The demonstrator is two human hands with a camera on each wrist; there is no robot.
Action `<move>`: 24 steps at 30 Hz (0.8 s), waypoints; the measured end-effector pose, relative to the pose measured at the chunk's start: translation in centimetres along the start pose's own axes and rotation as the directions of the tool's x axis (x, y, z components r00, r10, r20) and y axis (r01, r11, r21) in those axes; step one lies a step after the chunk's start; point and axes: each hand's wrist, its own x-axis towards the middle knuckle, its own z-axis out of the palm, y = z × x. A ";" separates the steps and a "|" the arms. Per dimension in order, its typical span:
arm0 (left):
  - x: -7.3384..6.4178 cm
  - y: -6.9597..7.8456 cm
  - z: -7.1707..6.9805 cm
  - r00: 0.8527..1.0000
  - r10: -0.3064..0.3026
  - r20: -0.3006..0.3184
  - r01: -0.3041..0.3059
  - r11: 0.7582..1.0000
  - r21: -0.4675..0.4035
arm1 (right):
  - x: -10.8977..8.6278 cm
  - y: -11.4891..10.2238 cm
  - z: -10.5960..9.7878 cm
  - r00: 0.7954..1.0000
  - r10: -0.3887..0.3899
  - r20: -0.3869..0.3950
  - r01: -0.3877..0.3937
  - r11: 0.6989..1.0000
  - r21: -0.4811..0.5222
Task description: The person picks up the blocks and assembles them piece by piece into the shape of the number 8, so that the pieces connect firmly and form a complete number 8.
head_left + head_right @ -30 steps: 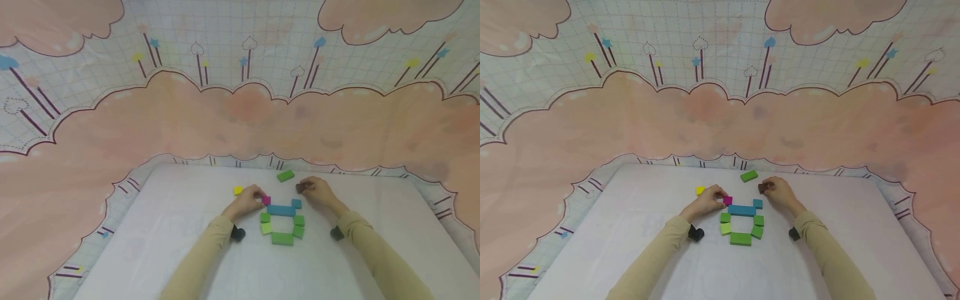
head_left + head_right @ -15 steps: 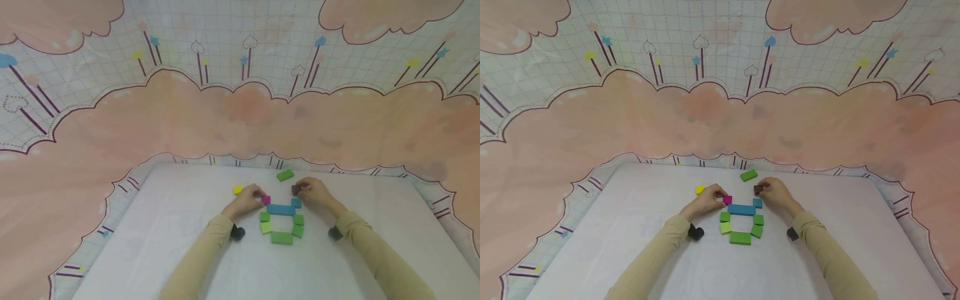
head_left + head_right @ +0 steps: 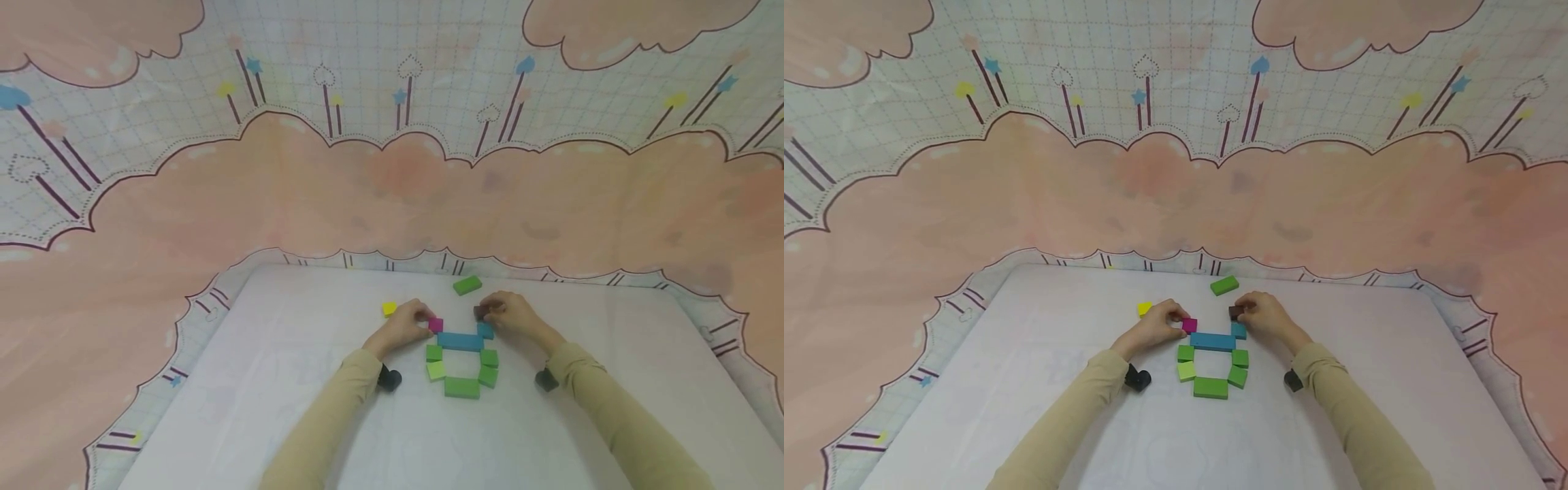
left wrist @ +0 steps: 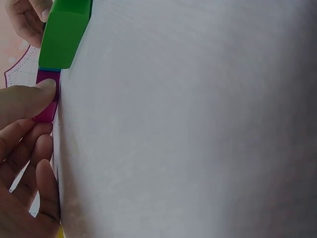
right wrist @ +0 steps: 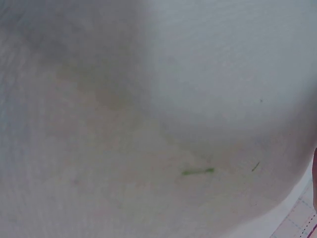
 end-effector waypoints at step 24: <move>0.0 0.1 0.1 1.000 -0.004 -0.010 0.004 1.000 0.008 | -0.2 0.1 0.3 1.000 -0.001 0.016 0.001 1.000 0.015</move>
